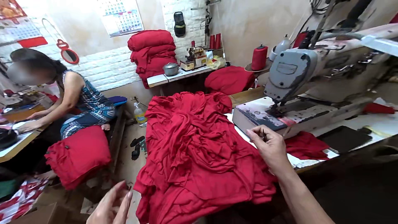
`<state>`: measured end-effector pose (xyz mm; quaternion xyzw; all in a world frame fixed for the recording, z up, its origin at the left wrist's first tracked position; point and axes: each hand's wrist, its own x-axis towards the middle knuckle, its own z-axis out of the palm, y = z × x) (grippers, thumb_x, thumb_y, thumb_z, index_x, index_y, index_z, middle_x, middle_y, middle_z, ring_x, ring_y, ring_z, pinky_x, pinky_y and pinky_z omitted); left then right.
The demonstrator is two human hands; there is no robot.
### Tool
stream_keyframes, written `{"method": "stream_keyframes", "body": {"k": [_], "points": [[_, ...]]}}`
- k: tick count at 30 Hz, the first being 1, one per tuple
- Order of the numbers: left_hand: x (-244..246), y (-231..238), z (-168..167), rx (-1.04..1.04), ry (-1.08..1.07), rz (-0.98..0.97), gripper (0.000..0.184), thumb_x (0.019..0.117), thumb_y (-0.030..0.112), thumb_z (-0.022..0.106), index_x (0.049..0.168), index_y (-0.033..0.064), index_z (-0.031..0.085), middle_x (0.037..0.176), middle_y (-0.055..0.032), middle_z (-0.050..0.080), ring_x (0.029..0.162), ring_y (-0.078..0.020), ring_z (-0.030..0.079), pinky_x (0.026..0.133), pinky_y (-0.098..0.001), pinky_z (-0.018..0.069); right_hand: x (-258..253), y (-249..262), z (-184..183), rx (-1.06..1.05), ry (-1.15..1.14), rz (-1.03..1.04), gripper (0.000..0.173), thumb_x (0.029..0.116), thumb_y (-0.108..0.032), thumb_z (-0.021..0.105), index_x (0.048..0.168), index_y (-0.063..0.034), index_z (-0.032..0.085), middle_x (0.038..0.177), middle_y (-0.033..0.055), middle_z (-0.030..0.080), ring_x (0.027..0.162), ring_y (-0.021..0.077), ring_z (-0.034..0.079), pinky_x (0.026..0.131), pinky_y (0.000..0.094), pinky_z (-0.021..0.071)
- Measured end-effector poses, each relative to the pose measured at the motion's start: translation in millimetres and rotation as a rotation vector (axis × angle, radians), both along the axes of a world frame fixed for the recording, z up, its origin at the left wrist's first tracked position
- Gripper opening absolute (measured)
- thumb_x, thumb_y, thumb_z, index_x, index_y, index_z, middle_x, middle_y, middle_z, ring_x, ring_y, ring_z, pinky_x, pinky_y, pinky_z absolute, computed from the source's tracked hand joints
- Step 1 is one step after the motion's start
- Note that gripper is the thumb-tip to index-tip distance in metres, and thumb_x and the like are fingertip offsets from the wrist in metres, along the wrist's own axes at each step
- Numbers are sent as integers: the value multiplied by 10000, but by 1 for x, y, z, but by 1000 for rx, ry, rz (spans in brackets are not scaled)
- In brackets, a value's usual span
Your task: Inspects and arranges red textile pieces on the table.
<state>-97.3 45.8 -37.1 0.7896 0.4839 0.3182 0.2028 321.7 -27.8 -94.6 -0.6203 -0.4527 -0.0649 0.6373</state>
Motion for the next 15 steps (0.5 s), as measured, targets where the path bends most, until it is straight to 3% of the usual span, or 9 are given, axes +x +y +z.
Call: {"method": "stream_keyframes", "body": {"k": [2,3,5,6,7,9,12,14,15], "points": [[33,0,8,155,-141,-67,302,1024,180,573,1237,-14,665,1057,-101,730,859,-104,702,767,-295,597,-8,0,1,-20,-6,51,200,993,-242,628,968,-52,686,817,-28,623,699,-23,549,656,147,462],[56,0,11,207,-211,-151,266,1027,172,571,1190,0,691,1060,-68,736,879,-57,699,783,-247,593,-14,1,3,-38,-24,95,204,984,-240,642,981,-44,700,851,-6,654,722,-5,574,671,168,484],[106,2,15,274,-290,-351,243,1022,130,573,1155,-22,708,1087,-92,740,952,-88,711,850,-265,595,-26,1,6,-151,-123,210,276,947,-271,691,1094,-40,727,1024,72,698,813,90,628,719,268,534],[131,3,14,296,-293,-443,249,1012,104,577,1175,-37,702,1115,-115,736,999,-123,714,883,-287,594,-31,2,8,-263,-192,247,325,938,-280,705,1163,-44,718,1127,117,688,887,174,657,762,367,556],[152,5,11,312,-266,-523,278,1002,88,580,1223,-50,679,1153,-137,725,1041,-159,710,903,-306,591,-35,4,8,-348,-282,241,289,932,-234,699,1151,-46,715,1165,144,679,930,246,687,769,447,574],[182,8,-1,302,-100,-624,370,985,104,604,1317,-59,620,1242,-178,689,1116,-257,678,954,-377,551,-39,9,3,-358,-378,165,160,900,-84,651,1035,-35,721,1102,159,694,909,301,709,723,499,576],[198,22,-29,195,87,-654,303,997,170,615,1226,-16,686,1189,-171,707,1154,-338,648,1019,-478,494,-33,11,5,-253,-336,55,138,958,-106,639,1024,-17,721,1004,149,708,867,282,706,740,474,574],[198,29,-46,202,-117,-602,223,995,125,589,1072,-8,750,1038,-128,748,1008,-249,695,938,-405,530,-32,10,6,-152,-338,37,157,959,-162,652,996,-31,731,943,120,709,815,224,694,718,397,566],[197,31,-48,185,-228,-563,228,1011,102,562,1053,-25,747,998,-120,751,948,-199,713,905,-362,556,-36,9,6,-103,-368,48,173,960,-186,648,984,-41,739,927,104,709,802,192,689,710,349,568]]}}
